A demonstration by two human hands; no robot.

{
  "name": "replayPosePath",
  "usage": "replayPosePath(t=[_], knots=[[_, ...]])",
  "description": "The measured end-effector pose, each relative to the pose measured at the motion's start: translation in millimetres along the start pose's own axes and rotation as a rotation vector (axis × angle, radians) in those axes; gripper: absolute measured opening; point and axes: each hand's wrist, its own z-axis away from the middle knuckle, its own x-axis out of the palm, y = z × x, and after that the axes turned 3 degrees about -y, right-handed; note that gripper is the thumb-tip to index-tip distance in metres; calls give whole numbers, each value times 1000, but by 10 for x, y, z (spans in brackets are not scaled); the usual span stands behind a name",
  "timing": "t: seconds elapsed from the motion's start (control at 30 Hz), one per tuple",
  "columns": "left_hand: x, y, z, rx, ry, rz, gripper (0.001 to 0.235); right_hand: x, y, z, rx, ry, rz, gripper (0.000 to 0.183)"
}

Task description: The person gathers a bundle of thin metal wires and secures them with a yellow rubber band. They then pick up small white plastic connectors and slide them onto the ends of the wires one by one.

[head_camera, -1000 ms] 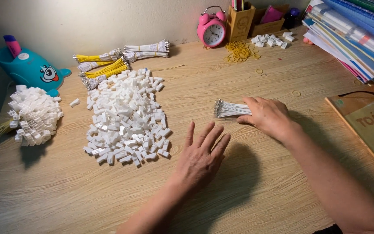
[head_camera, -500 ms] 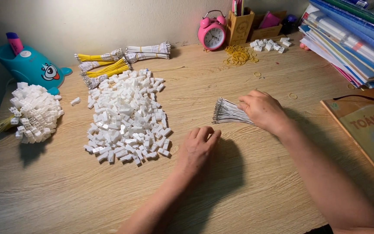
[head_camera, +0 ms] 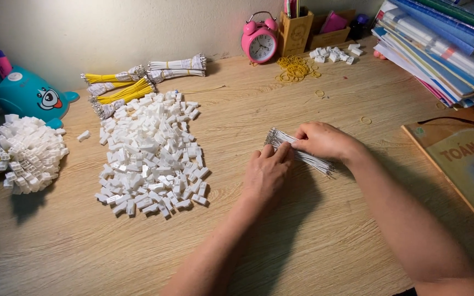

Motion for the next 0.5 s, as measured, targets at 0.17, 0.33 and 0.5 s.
replayPosePath(t=[0.17, 0.33, 0.5], knots=[[65, 32, -2, -12, 120, -63, 19, -54, -54, 17, 90, -40, -76, 31], [30, 35, -7, -4, 119, -65, 21, 12, 38, -65, 97, -36, -123, 29], [-116, 73, -9, -23, 58, -31, 33, -14, 79, -70, 83, -29, -130, 35]])
